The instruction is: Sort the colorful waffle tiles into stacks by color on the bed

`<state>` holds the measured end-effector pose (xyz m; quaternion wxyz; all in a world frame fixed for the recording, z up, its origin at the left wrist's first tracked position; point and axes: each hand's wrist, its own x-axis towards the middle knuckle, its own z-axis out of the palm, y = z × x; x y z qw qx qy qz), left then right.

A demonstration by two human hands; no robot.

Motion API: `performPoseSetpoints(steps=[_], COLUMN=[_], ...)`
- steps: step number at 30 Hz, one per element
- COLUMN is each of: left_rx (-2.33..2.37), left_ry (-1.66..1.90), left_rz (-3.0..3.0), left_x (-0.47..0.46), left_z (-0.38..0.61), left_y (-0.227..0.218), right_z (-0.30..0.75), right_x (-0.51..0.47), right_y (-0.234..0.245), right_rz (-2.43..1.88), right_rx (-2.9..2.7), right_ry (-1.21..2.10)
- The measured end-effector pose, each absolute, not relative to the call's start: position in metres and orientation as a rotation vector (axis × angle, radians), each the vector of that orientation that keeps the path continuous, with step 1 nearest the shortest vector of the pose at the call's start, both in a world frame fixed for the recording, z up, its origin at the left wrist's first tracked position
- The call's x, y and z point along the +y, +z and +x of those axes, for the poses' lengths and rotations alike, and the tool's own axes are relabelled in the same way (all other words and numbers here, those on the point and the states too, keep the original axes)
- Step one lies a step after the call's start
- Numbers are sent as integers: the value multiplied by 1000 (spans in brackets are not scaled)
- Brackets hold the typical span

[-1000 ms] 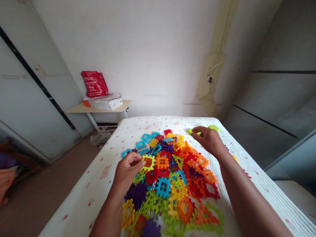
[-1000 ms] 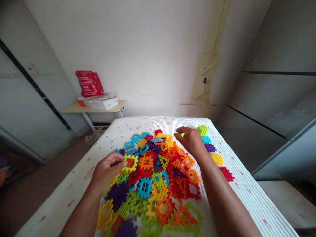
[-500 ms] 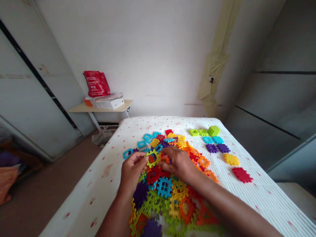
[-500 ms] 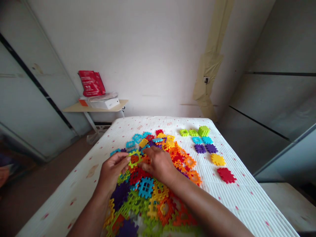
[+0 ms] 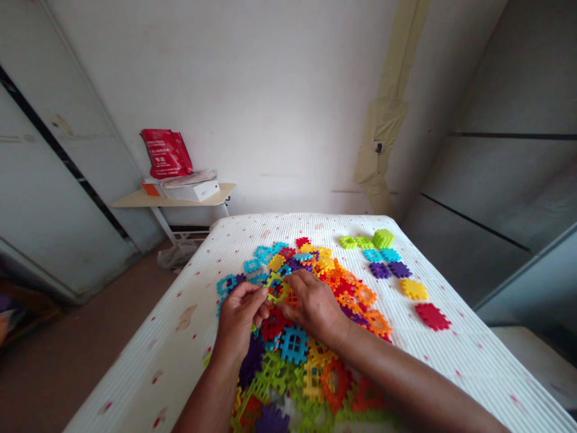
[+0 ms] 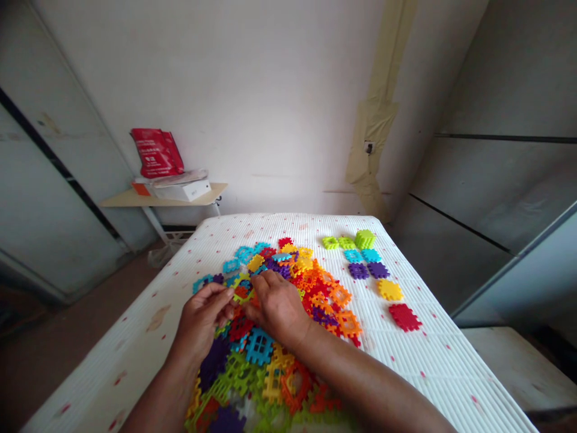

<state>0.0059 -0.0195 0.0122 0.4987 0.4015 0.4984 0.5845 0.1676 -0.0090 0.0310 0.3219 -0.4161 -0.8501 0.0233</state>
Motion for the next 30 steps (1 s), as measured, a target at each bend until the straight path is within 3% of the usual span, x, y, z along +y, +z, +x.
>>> performPoseSetpoints(steps=[21, 30], left_rx=[1319, 1252], left_ry=[1405, 1503], left_rz=[1061, 967], left_x=[-17, -14], left_z=[-3, 0], left_y=[11, 5], right_z=[185, 181], right_x=[9, 2], right_y=[33, 33], right_rz=[-607, -983], right_rx=[-2495, -2268], right_ry=[-171, 138])
